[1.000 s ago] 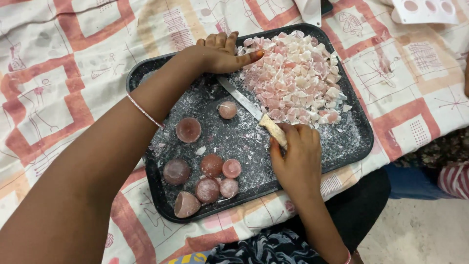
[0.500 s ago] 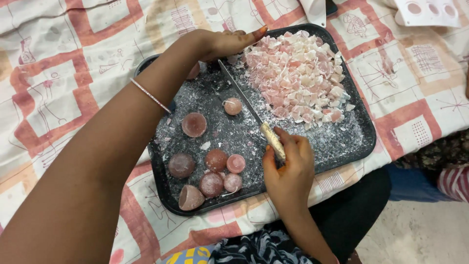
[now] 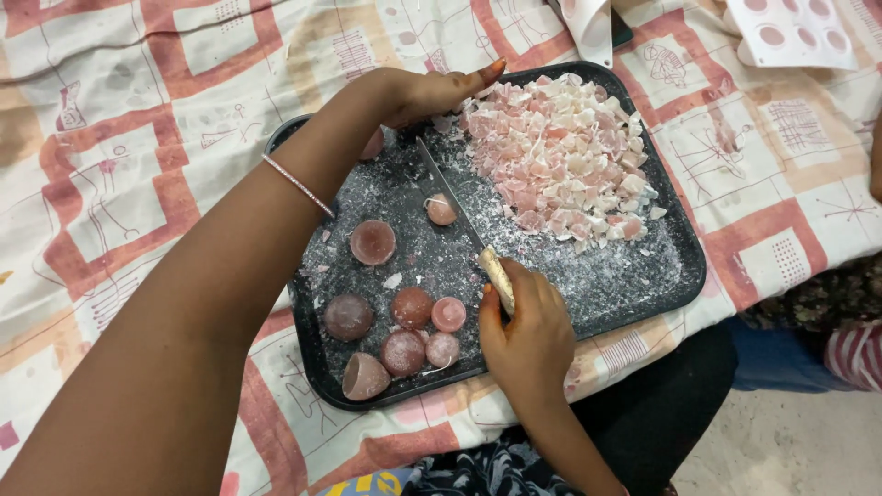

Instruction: Cutting and shredding small soap or wax balls into shavings on a tray.

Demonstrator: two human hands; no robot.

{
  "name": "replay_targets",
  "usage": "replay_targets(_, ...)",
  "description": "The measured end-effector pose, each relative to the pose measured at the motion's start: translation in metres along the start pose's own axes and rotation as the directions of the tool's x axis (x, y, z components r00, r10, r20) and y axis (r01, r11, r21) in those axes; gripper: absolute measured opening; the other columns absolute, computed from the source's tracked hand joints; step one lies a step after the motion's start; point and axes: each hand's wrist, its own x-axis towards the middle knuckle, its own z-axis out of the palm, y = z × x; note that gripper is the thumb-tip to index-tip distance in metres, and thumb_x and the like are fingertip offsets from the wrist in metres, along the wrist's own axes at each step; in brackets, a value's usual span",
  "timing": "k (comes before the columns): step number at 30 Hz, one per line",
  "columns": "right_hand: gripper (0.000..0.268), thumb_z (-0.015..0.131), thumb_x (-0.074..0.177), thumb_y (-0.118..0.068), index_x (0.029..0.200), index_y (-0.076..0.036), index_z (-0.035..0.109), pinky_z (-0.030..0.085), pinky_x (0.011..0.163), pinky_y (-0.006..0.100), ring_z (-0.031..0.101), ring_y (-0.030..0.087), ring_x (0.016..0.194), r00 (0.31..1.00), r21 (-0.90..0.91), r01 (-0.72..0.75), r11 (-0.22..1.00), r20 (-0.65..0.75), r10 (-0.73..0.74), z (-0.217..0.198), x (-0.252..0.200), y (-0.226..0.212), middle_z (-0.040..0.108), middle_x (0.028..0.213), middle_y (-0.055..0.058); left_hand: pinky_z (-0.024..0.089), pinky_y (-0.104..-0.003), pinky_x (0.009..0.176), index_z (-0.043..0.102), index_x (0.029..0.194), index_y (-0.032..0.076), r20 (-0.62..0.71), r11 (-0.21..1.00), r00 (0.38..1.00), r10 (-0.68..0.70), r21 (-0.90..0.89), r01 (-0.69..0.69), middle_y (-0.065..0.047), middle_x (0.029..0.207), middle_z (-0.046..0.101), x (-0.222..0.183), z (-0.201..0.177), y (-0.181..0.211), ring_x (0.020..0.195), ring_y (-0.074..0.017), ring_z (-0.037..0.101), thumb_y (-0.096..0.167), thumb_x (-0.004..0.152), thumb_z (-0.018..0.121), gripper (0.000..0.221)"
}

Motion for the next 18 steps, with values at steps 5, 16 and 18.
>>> replay_targets(5,0.029,0.069,0.091,-0.016,0.118,-0.008,0.068,0.052,0.075,0.046,0.068,0.034,0.088,1.000,0.030,-0.008,1.000,0.006,0.008,-0.004,0.001,-0.002,0.068,0.095,0.013,0.006,-0.069,0.119,0.007,0.165,0.036,0.059,0.999,0.998,-0.037,-0.016,0.038,-0.017,0.170,0.011,0.006,-0.005,0.000,0.157,-0.0387,0.001,0.096,0.062,0.013,0.119)
replay_targets(16,0.038,0.068,0.092,-0.019,0.130,-0.018,0.070,0.052,0.063,0.043,0.068,0.030,0.072,0.998,0.004,-0.065,0.998,0.027,0.064,-0.002,-0.004,-0.005,0.069,0.086,0.008,0.007,-0.062,0.122,-0.001,0.165,0.024,0.033,0.990,0.999,0.003,-0.144,0.002,-0.021,0.171,0.001,0.010,-0.010,-0.009,0.158,-0.0379,-0.004,0.097,0.071,0.016,0.120)
replay_targets(18,0.040,0.068,0.091,-0.018,0.131,-0.018,0.069,0.052,0.062,0.043,0.068,0.029,0.070,0.995,-0.006,-0.085,0.996,0.050,0.085,-0.002,-0.004,-0.004,0.070,0.086,0.008,0.007,-0.064,0.121,0.001,0.164,0.026,-0.036,0.994,0.999,0.028,-0.105,-0.031,-0.020,0.169,0.002,0.003,-0.005,-0.005,0.157,-0.0377,-0.003,0.094,0.071,0.014,0.116)
